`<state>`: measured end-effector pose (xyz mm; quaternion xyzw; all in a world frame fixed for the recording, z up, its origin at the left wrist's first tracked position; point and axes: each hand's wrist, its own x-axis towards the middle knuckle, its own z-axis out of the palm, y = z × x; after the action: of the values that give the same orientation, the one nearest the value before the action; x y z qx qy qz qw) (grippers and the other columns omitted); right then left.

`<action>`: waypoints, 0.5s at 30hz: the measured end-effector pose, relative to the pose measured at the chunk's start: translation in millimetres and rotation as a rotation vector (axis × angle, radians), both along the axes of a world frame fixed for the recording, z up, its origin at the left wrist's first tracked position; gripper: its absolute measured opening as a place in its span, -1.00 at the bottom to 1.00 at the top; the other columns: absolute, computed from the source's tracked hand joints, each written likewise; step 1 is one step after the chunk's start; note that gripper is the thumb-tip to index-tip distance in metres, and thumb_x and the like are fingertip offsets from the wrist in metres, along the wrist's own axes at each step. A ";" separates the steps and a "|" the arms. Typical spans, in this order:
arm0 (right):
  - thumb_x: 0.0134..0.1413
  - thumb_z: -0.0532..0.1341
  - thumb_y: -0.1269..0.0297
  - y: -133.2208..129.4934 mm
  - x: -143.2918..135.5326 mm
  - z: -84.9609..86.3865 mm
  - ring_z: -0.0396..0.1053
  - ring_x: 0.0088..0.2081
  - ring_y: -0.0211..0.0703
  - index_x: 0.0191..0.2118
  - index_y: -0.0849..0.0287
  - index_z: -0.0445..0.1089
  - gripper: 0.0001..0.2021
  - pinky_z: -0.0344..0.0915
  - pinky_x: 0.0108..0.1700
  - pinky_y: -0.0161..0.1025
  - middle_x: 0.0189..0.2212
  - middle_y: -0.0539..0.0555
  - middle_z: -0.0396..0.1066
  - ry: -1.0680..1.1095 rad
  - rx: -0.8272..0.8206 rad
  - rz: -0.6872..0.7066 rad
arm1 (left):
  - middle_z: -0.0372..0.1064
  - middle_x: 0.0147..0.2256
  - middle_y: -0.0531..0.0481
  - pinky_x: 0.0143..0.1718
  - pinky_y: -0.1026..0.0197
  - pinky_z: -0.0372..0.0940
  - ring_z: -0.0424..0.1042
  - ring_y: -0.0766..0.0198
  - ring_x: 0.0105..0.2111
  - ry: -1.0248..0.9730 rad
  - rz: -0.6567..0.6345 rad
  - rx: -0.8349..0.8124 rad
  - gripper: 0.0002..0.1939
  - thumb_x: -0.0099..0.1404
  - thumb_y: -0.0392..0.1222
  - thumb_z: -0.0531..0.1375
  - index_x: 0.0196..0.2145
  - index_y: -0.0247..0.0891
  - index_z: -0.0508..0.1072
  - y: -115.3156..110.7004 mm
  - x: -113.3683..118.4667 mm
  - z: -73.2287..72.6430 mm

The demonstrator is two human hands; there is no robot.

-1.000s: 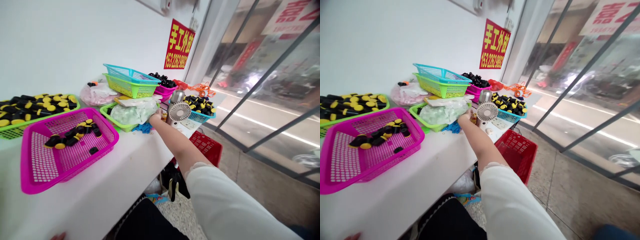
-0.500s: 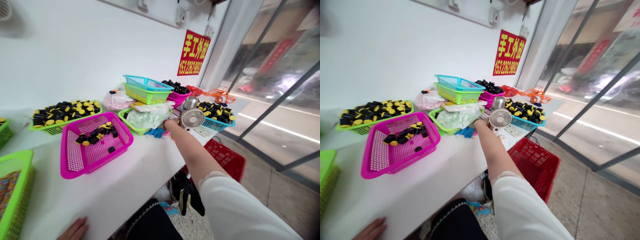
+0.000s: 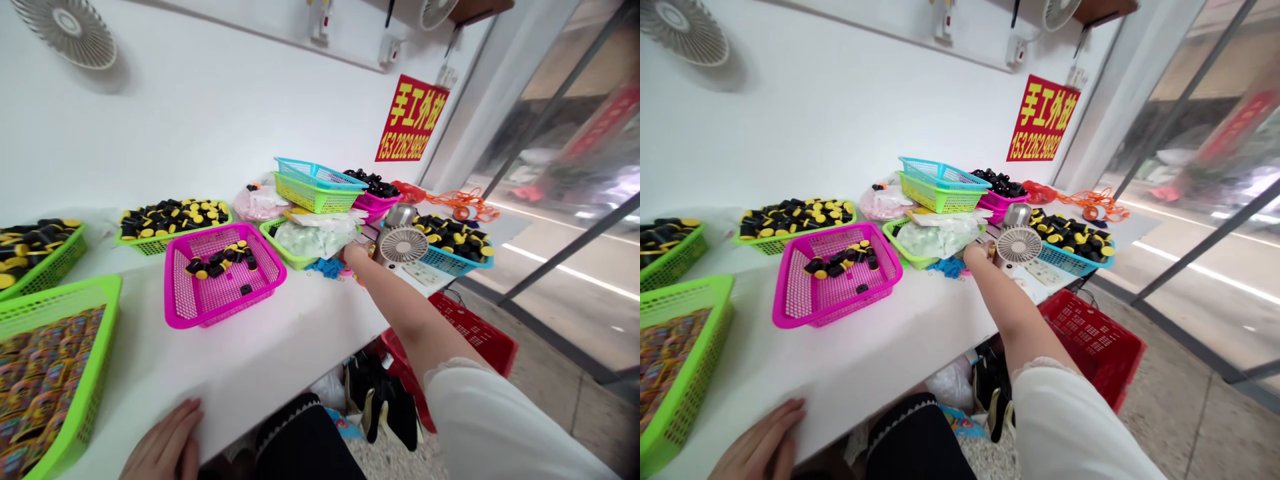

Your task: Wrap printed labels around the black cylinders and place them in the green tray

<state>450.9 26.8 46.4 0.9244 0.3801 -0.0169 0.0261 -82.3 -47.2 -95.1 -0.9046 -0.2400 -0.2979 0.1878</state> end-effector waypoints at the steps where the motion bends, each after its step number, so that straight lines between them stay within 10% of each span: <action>1: 0.26 0.20 0.16 -4.3 -5.1 1.3 0.41 -0.02 -0.07 0.07 0.18 0.34 -0.66 0.41 0.00 0.01 0.05 0.15 0.37 0.000 0.021 0.013 | 0.54 -0.12 -0.21 -0.18 -0.02 0.48 0.57 0.04 -0.18 -0.002 0.012 -0.017 -0.73 0.29 -0.20 0.05 -0.08 -0.28 0.39 -1.5 0.7 0.1; 10: 0.25 0.00 0.56 -94.0 -107.2 4.9 0.25 0.17 0.17 -0.03 0.34 0.43 -0.69 0.13 0.20 0.18 0.05 0.40 0.37 0.051 0.399 0.314 | 0.50 -0.03 -0.17 0.01 -0.09 0.38 0.51 0.00 -0.06 -0.060 0.036 -0.157 -0.71 0.31 -0.21 0.07 -0.03 -0.24 0.39 -2.9 -3.7 -10.5; 15: 0.15 0.23 0.29 -141.6 -212.9 -25.2 0.52 -0.28 -0.21 0.08 0.08 0.37 -0.64 0.42 -0.19 -0.32 -0.23 0.03 0.57 0.510 0.437 0.632 | 0.43 0.06 -0.16 0.03 -0.08 0.37 0.45 0.00 0.02 -0.140 0.114 -0.398 -0.55 0.38 -0.02 0.03 0.16 -0.21 0.28 -6.6 18.7 3.1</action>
<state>238.0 -114.8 21.2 0.7133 0.6324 -0.1544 -0.2598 -63.6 -53.9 -92.0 -0.8860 -0.3573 -0.2957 0.0050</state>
